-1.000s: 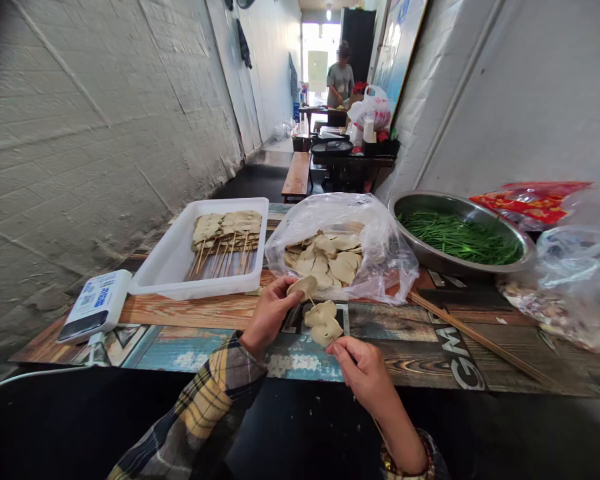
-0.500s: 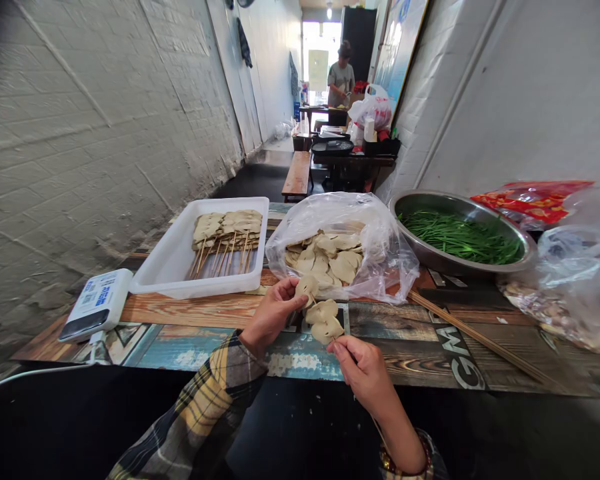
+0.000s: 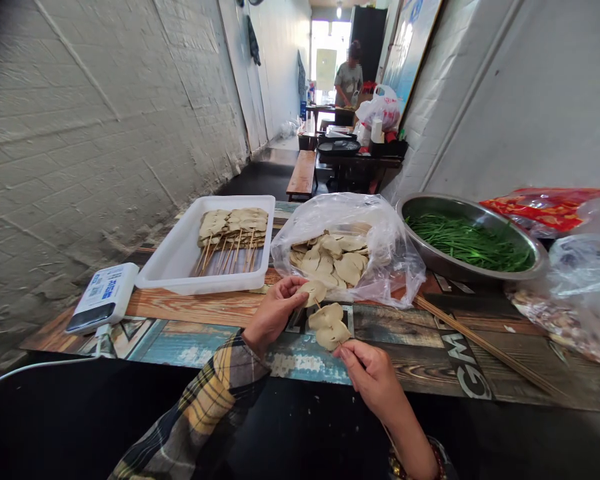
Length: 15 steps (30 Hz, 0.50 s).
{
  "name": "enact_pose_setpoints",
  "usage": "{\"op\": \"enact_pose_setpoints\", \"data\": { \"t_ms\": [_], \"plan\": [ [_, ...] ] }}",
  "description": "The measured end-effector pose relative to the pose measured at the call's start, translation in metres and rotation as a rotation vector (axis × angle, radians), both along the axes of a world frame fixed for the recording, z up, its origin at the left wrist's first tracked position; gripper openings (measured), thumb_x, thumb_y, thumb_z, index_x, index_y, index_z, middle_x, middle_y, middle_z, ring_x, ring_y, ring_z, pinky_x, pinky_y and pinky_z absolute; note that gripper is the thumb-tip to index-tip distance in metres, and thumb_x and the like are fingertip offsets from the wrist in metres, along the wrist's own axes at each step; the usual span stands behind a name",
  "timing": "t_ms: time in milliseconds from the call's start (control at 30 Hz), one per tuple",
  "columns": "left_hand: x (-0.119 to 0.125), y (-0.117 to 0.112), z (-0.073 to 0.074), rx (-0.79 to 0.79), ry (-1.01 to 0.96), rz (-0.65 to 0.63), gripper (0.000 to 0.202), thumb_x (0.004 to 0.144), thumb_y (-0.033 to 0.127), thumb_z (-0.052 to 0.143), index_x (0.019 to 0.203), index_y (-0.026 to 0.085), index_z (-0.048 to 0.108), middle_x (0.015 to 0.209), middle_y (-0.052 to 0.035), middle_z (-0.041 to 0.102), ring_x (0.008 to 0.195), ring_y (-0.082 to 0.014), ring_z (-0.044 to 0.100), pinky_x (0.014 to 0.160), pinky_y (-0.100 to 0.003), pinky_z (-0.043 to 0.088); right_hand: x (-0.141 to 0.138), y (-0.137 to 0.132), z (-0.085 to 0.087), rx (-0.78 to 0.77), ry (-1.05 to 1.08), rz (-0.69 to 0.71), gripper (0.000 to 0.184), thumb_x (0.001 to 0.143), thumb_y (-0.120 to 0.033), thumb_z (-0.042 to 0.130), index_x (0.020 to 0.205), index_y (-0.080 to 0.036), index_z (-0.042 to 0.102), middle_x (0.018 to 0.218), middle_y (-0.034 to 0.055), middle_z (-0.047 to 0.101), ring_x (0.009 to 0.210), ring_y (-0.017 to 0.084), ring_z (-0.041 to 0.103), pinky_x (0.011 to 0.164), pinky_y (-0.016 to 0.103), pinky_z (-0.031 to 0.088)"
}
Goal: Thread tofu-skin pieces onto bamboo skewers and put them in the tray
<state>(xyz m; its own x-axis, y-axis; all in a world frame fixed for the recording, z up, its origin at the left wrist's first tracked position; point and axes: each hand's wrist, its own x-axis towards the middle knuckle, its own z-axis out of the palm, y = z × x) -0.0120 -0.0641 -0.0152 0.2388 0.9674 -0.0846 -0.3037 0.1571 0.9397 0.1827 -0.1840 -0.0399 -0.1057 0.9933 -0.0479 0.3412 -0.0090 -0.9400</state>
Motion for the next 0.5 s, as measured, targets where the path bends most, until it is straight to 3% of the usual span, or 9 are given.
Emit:
{"op": "enact_pose_setpoints", "data": {
  "t_ms": [233, 500],
  "plan": [
    [0.0021, -0.0042, 0.0049, -0.042, -0.088, -0.008, 0.041, 0.054, 0.025, 0.085, 0.088, 0.014, 0.064, 0.073, -0.0004, 0.067, 0.063, -0.0090, 0.058, 0.062, -0.020, 0.044, -0.0001, -0.0003, -0.0041, 0.013, -0.022, -0.004, 0.042, 0.096, -0.047, 0.044, 0.093, -0.011, 0.066, 0.048, -0.0058, 0.041, 0.044, 0.011, 0.040, 0.047, 0.024, 0.031],
    [0.0005, -0.0047, 0.0019, -0.036, 0.004, -0.069, 0.043, 0.057, 0.024, 0.084, 0.093, 0.014, 0.064, 0.066, 0.0029, 0.063, 0.058, -0.0072, 0.054, 0.058, -0.018, 0.040, 0.0077, 0.0014, -0.0008, 0.041, -0.111, 0.045, 0.042, 0.096, -0.046, 0.043, 0.091, -0.013, 0.069, 0.052, -0.0043, 0.043, 0.046, 0.011, 0.040, 0.047, 0.023, 0.033]
  ]
}}
